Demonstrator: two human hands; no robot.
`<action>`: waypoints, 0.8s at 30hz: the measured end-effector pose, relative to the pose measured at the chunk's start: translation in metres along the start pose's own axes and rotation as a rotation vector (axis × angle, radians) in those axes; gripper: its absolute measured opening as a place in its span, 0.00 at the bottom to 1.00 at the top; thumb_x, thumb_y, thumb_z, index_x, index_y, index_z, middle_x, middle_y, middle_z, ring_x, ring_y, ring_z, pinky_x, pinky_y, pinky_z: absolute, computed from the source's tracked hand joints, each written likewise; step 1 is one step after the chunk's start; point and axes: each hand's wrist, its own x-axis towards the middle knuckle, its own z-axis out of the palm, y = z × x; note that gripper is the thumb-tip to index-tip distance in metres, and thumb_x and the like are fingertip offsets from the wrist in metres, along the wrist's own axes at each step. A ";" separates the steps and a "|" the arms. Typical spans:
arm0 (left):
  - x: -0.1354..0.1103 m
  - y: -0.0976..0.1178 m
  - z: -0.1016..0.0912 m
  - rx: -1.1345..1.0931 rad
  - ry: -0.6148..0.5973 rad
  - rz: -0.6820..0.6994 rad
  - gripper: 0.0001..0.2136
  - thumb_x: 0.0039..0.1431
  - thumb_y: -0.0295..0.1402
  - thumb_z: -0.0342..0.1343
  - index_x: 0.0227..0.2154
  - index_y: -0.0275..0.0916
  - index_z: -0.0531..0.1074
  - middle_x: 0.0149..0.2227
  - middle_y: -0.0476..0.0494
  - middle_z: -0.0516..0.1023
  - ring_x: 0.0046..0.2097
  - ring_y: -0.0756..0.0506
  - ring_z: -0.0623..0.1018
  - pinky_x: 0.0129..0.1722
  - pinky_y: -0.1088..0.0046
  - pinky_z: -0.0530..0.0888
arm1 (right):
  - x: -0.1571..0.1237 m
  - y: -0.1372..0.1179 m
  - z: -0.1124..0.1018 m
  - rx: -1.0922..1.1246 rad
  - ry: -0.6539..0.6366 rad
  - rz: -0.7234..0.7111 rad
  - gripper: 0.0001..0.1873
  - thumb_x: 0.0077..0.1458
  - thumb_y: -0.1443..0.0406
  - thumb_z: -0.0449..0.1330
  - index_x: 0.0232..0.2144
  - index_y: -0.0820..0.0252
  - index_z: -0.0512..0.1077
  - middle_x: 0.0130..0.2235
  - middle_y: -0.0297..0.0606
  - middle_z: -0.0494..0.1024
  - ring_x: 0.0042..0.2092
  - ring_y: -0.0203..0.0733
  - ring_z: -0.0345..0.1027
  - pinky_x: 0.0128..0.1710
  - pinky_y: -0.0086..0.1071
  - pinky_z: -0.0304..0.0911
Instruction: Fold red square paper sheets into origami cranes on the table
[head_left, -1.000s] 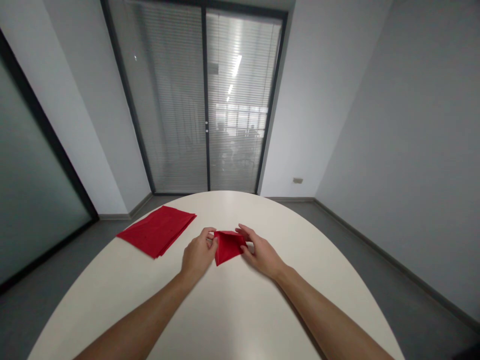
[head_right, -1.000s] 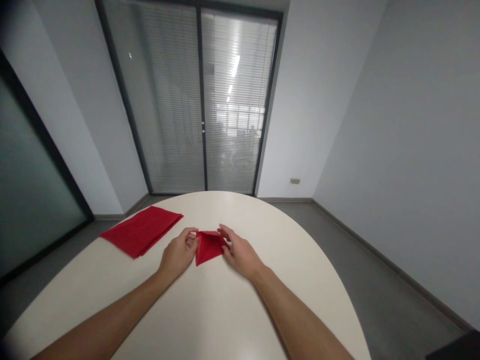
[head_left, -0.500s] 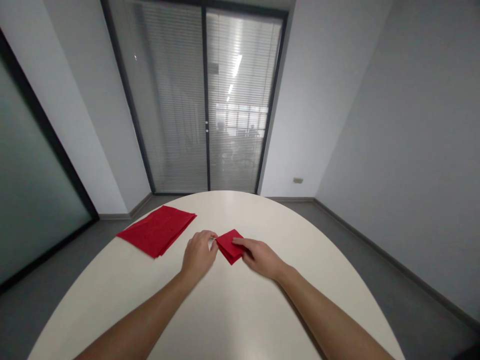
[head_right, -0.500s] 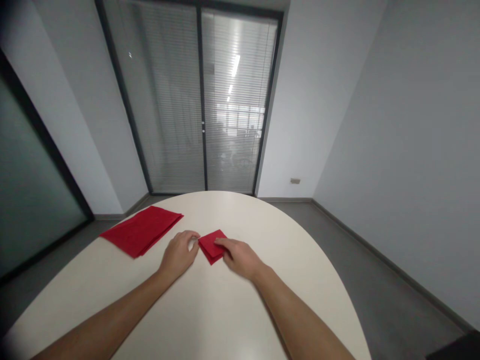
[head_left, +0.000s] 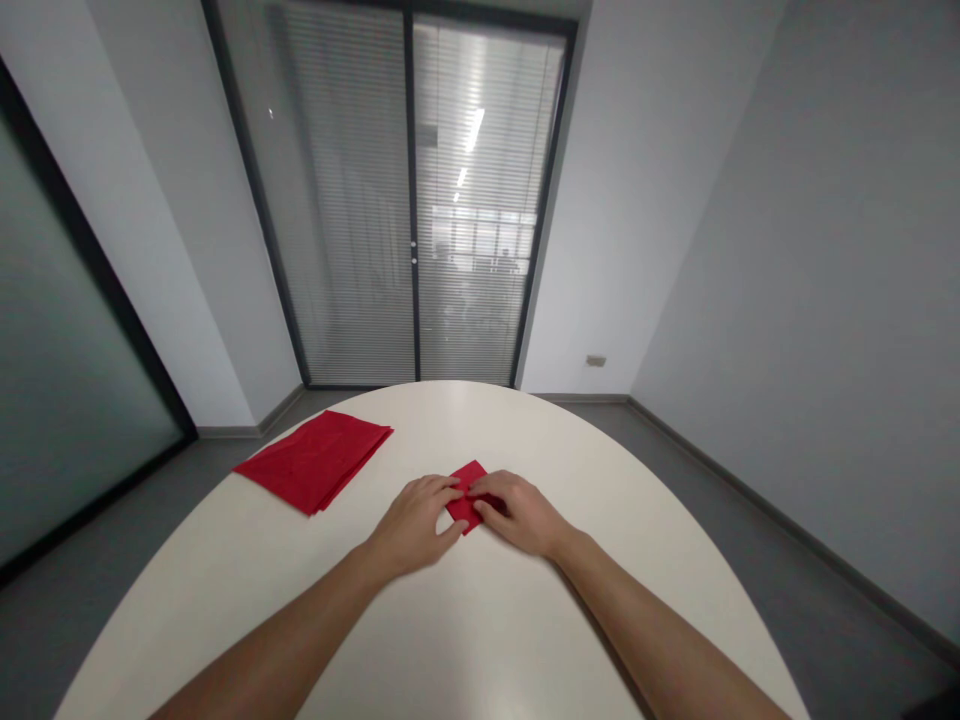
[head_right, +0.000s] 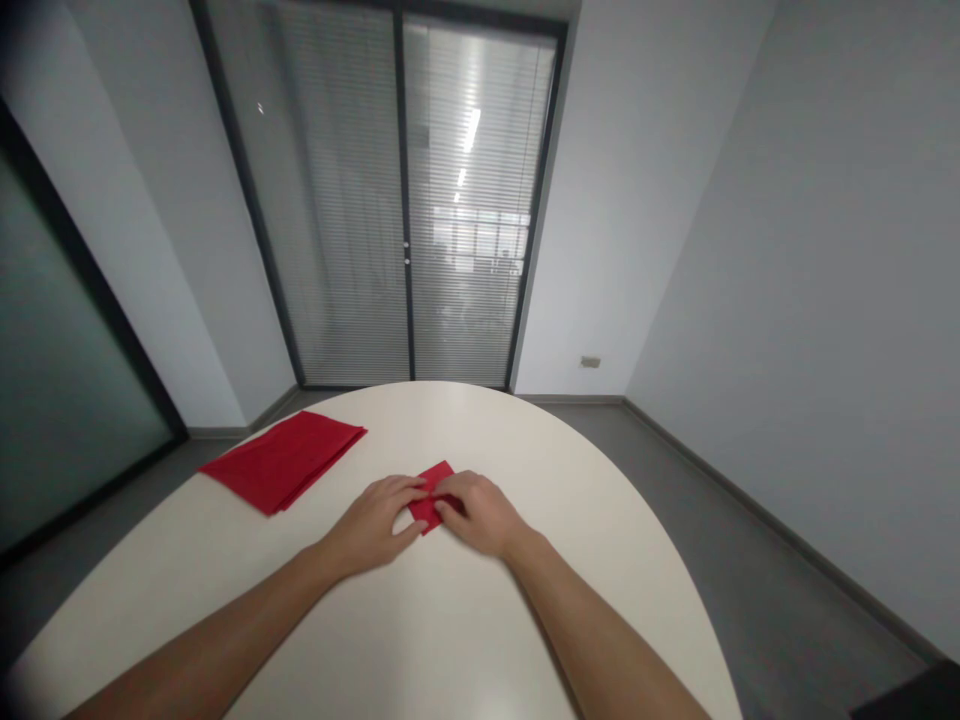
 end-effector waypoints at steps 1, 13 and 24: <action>0.000 0.000 -0.001 -0.011 -0.009 0.019 0.15 0.61 0.36 0.59 0.50 0.44 0.76 0.55 0.42 0.78 0.57 0.40 0.75 0.59 0.57 0.70 | 0.000 0.002 0.001 -0.018 -0.012 0.011 0.20 0.62 0.63 0.58 0.56 0.55 0.73 0.55 0.44 0.78 0.57 0.49 0.70 0.60 0.46 0.62; 0.000 0.003 0.008 0.222 -0.063 -0.114 0.20 0.69 0.36 0.47 0.60 0.38 0.69 0.62 0.34 0.71 0.64 0.38 0.69 0.66 0.48 0.59 | -0.001 0.003 0.002 -0.219 -0.245 0.267 0.41 0.64 0.48 0.51 0.70 0.65 0.50 0.71 0.50 0.47 0.73 0.58 0.37 0.70 0.57 0.36; 0.001 0.011 -0.001 0.091 -0.163 0.022 0.19 0.69 0.33 0.45 0.60 0.40 0.68 0.63 0.40 0.71 0.64 0.42 0.69 0.66 0.52 0.59 | -0.001 0.004 0.004 -0.218 -0.219 0.275 0.44 0.61 0.45 0.54 0.70 0.62 0.52 0.71 0.46 0.50 0.72 0.61 0.37 0.70 0.56 0.37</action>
